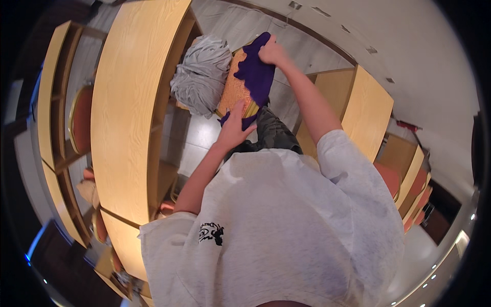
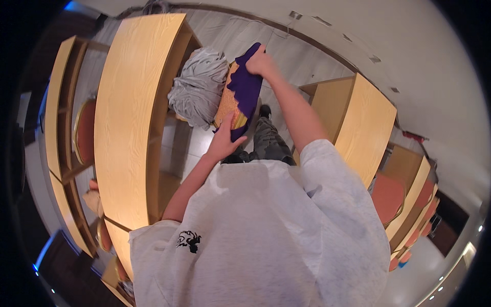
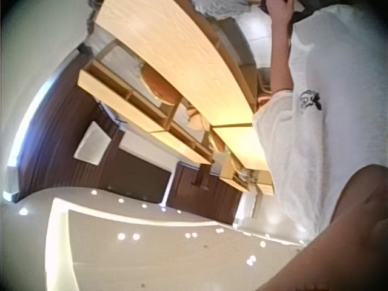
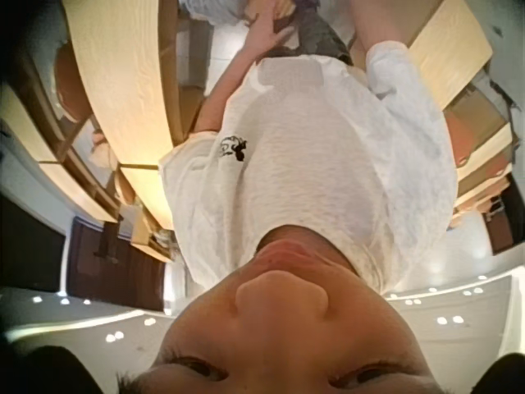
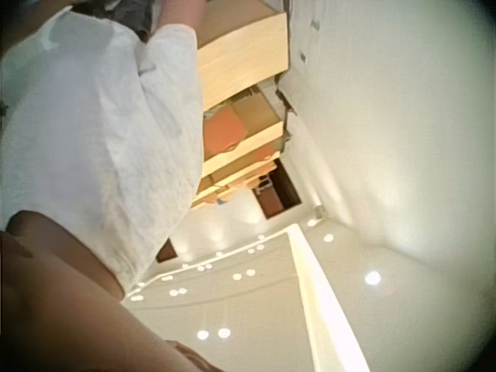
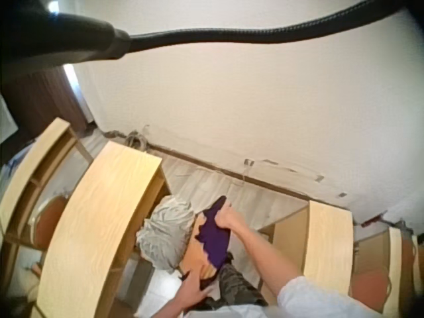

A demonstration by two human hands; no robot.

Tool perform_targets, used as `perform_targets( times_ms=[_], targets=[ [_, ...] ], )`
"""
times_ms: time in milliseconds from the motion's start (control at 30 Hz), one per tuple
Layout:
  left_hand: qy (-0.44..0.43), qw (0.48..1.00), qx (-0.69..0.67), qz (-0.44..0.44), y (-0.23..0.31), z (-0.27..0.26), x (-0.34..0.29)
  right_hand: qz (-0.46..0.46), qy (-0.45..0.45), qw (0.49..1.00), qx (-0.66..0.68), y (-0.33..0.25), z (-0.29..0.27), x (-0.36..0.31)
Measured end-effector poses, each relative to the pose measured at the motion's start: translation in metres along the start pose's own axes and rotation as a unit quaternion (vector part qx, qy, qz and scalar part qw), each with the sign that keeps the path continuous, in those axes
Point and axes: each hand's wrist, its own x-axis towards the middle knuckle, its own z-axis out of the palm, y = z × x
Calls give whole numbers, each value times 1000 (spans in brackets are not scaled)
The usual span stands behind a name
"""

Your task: The person wipes a wooden table and the padded seat of a chair with a purple cloth, cleaning different sections of a seating area.

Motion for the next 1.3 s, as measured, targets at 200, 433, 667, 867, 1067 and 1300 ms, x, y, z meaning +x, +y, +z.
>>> perform_targets(
  times_ms=[200,433,667,867,1067,1300],
  targets=[
    [-1,974,-23,-223,-39,10,-65,-55,-237,969,-43,-1,-13,100],
    [328,886,-88,-316,-5,63,-92,91,-302,937,151,31,32,180],
    [377,858,-56,-345,99,34,-106,79,-235,944,216,80,33,213],
    [447,846,-72,-283,188,-5,-94,105,-273,928,233,74,18,192],
    [618,774,-42,-134,208,-66,-93,-31,-284,925,250,45,-32,108],
    [723,645,89,-230,185,-104,-100,-275,-279,896,207,51,-51,75]
  ],
)
